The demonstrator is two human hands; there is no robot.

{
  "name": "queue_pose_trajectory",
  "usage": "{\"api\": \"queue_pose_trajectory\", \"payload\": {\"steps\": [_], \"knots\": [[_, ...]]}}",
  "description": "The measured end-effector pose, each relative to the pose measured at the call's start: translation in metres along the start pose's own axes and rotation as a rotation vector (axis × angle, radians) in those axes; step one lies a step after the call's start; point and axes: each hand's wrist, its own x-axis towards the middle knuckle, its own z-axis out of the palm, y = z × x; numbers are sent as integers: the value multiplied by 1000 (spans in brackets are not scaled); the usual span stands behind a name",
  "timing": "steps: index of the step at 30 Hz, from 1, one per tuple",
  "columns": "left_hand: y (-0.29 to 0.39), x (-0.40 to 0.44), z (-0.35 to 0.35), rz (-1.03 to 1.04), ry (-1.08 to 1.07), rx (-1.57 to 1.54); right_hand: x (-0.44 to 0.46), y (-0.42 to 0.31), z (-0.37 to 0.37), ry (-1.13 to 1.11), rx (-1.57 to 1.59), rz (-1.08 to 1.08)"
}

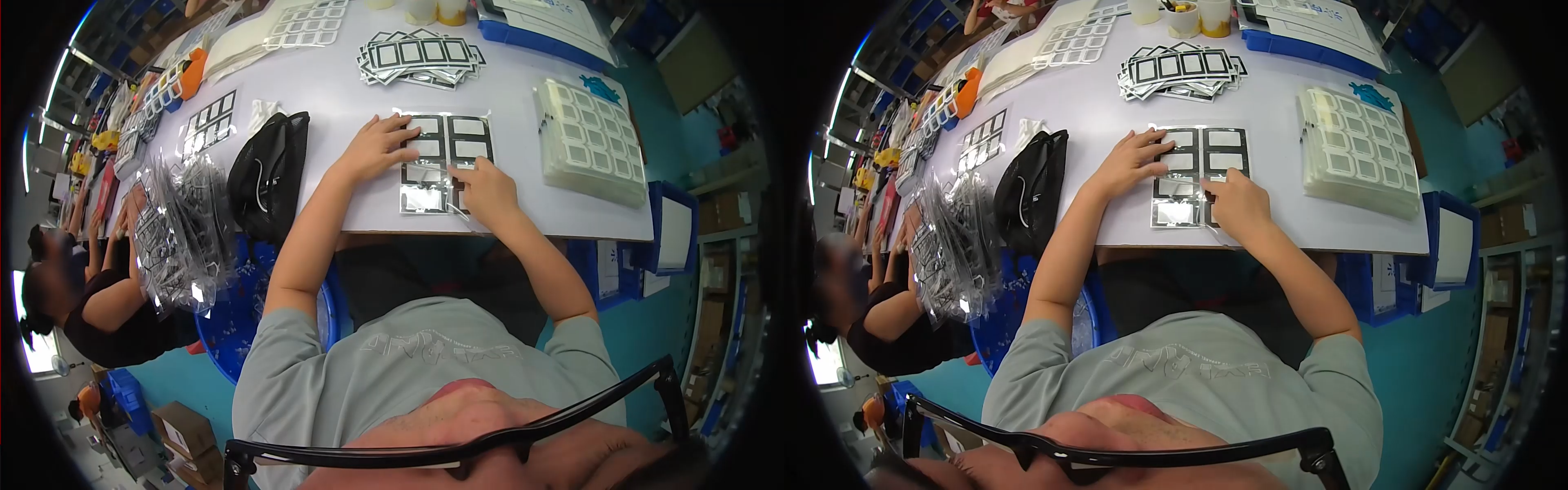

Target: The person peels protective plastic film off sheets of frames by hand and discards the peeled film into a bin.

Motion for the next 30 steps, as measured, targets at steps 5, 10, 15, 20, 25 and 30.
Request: {"api": "queue_pose_trajectory", "payload": {"steps": [5,10,15,20,25,30], "knots": [[21,-8,-8,25,14,168,-19,11,3,130,-97,102],[33,-9,-13,7,20,84,-29,18,-1,200,-100,186],[29,-12,-5,86,103,124,-26,29,-8,195,-134,263],[30,-13,-2,119,142,-5,-31,49,-14,228,-170,305],[25,-13,-3,49,-6,125,-43,55,-15,246,-186,332],[31,-21,-22,-11,-103,314,-61,60,-17,313,-207,348]]}}
